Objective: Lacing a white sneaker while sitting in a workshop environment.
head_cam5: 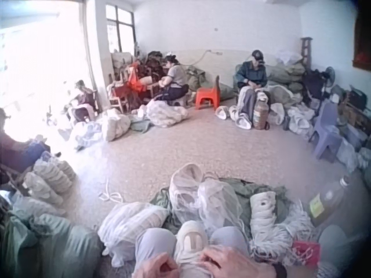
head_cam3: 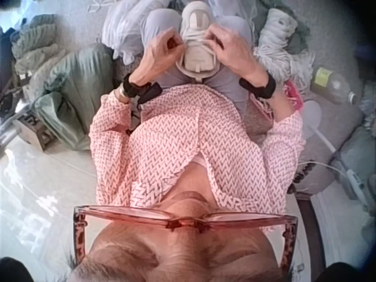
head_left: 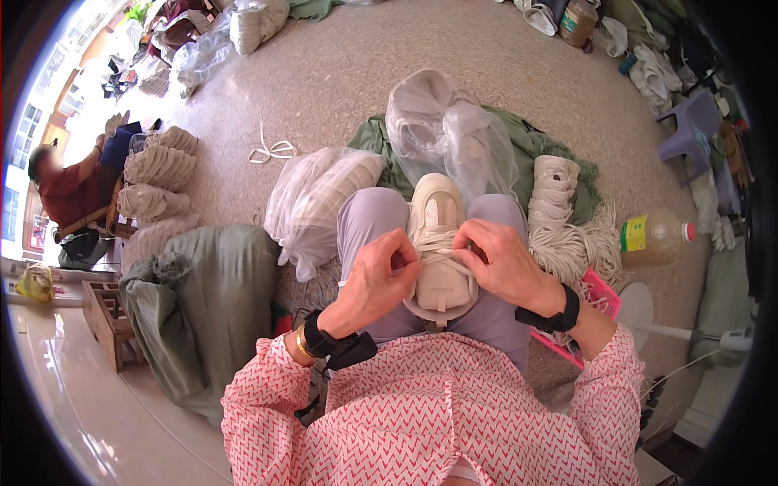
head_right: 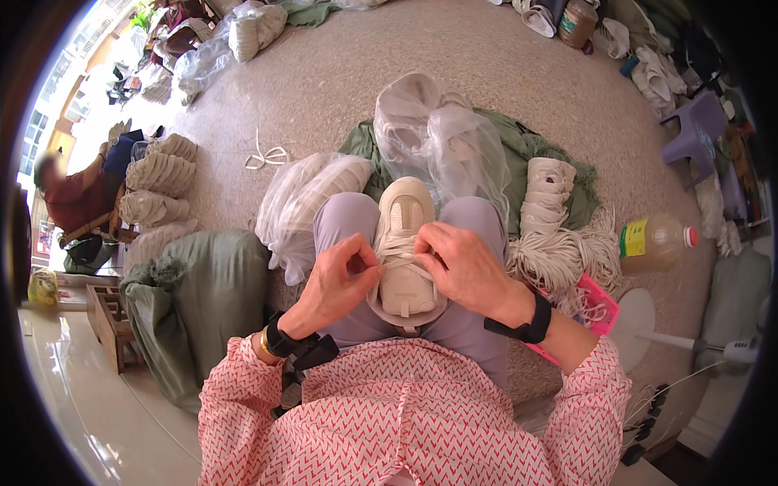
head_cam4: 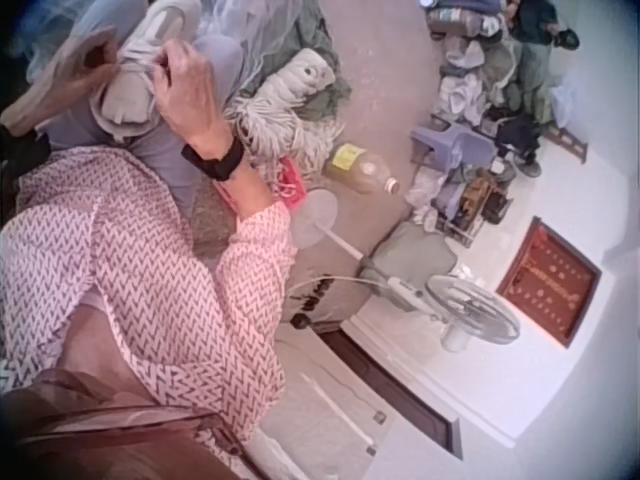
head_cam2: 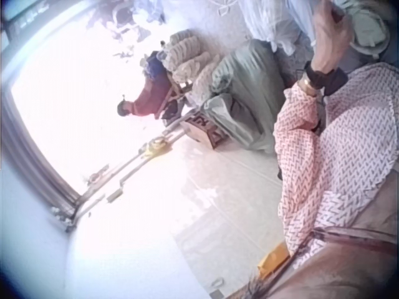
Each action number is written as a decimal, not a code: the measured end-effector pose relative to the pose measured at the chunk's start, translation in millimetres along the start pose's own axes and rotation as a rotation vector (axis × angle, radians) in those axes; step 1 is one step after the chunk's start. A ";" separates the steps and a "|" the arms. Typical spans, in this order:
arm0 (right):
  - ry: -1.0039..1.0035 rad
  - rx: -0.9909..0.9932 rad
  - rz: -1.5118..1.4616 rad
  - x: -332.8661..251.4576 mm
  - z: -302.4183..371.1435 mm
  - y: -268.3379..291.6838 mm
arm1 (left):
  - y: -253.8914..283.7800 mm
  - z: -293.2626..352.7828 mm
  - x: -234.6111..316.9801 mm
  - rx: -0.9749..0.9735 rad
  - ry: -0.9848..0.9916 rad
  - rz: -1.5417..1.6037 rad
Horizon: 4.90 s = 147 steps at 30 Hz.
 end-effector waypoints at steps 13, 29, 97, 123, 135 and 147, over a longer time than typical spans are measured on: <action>-0.496 0.026 -0.399 47.7 15.8 -10.2 | 44.1 28.5 -25.9 -0.207 0.256 0.114; -0.529 0.127 -0.550 55.1 41.8 -1.9 | 142.6 94.5 -71.2 -0.151 0.561 0.283; -0.580 0.432 0.283 167.3 234.8 167.7 | 233.9 81.9 -82.3 0.234 0.100 -0.691; -0.861 0.584 0.164 321.6 371.0 262.2 | 414.8 123.5 -152.8 0.537 0.327 -0.774; -0.985 0.519 0.337 318.1 394.0 263.1 | 420.8 108.3 -146.2 0.560 0.290 -0.885; -0.778 0.518 -0.283 188.7 171.9 206.4 | 395.0 10.4 -4.1 0.747 -0.018 -0.666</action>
Point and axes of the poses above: each hand's wrist, its own z-axis away from the middle knuckle, its own y-axis out of the back of the hand, x = y × z, the point moved 9 cm from there along -z, towards the middle knuckle, and after that the axes turned 4 degrees about x, right-handed, at the moved point
